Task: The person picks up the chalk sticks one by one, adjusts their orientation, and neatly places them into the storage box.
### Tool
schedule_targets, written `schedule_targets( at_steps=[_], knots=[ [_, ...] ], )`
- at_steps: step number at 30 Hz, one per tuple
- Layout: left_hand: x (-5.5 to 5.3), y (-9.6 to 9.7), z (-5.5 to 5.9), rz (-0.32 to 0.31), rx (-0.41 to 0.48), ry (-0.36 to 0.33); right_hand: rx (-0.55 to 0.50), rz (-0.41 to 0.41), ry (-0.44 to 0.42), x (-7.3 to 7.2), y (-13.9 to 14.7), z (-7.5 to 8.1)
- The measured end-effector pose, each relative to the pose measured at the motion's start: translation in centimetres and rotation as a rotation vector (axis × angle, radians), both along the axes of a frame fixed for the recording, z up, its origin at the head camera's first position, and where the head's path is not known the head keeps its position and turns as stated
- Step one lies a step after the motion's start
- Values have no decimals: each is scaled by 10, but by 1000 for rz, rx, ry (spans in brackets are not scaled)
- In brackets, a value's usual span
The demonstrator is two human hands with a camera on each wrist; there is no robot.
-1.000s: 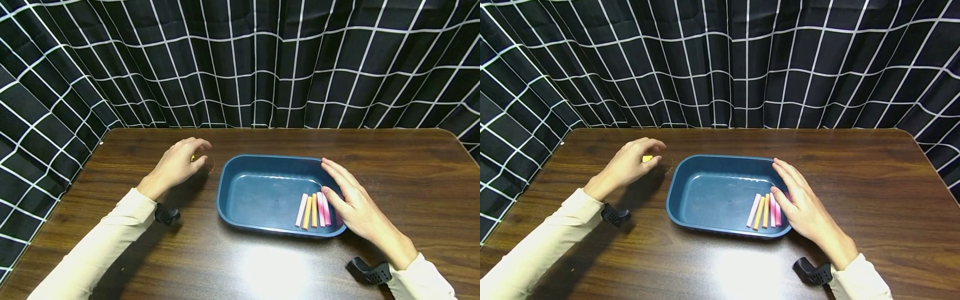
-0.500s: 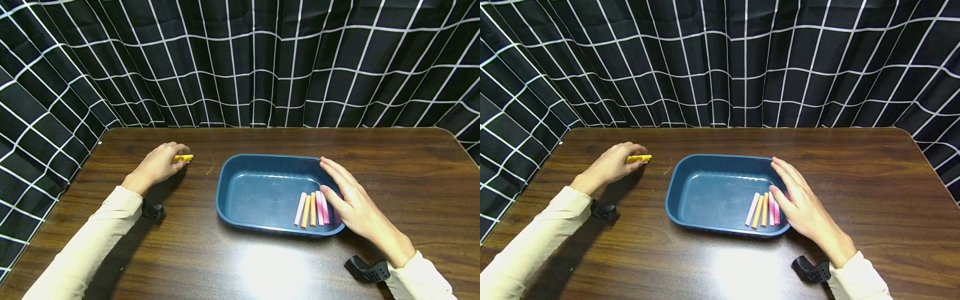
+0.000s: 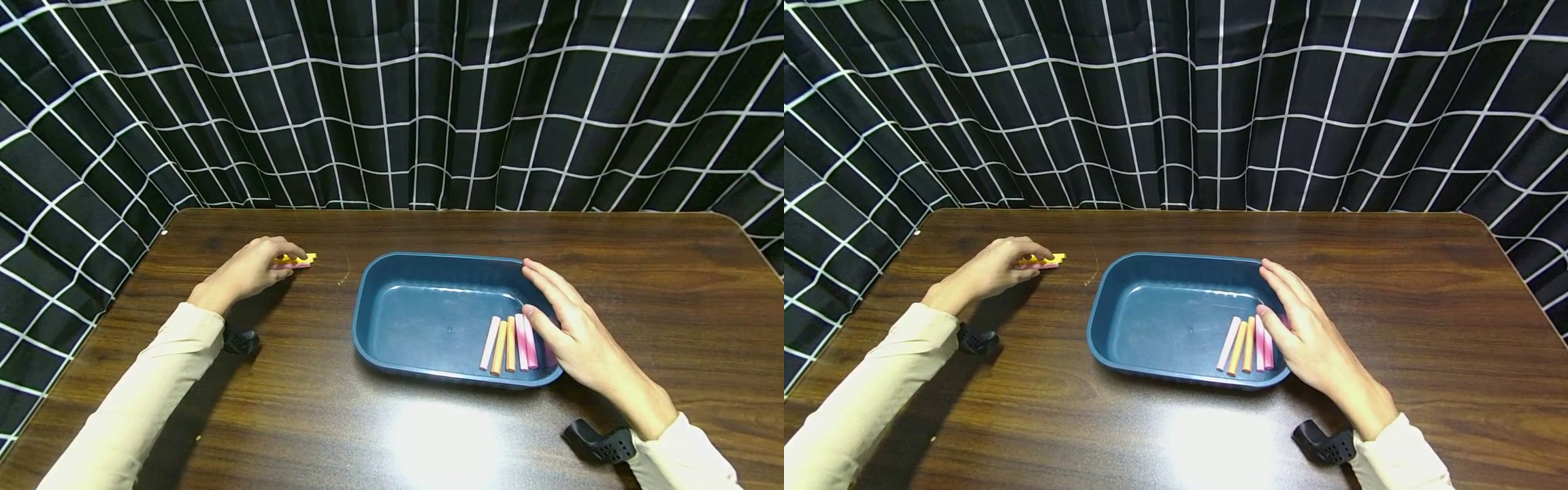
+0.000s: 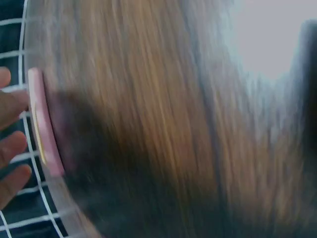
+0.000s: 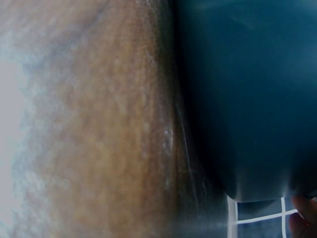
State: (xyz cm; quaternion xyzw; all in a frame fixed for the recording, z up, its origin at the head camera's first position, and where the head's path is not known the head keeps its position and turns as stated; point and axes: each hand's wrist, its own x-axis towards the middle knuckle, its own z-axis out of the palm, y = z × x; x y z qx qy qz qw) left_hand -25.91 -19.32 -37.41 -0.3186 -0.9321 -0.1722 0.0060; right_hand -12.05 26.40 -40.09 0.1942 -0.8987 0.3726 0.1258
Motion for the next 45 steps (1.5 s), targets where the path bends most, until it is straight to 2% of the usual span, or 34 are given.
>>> schedule_targets(
  at_steps=[5, 13, 20, 26, 37, 45],
  knots=[
    [-3, -9, -3, -28, 17, -17, 5, 0, 9, 0, 0, 0],
    [-9, -12, -9, -68, 51, -81, 12, 7, 14, 0, 1, 1],
    [-9, -12, -13, -34, 49, -74, 10, 9, -3, 1, 0, 1],
    [-8, -9, -12, -15, 34, -150, 6, 8, 6, 1, 0, 1],
    [-5, -3, -13, -10, 37, -240, 3, 8, 5, 0, 0, 0],
    [-2, 4, -5, -13, 61, -200, 3, 8, -11, 0, 1, -1]
  ],
)
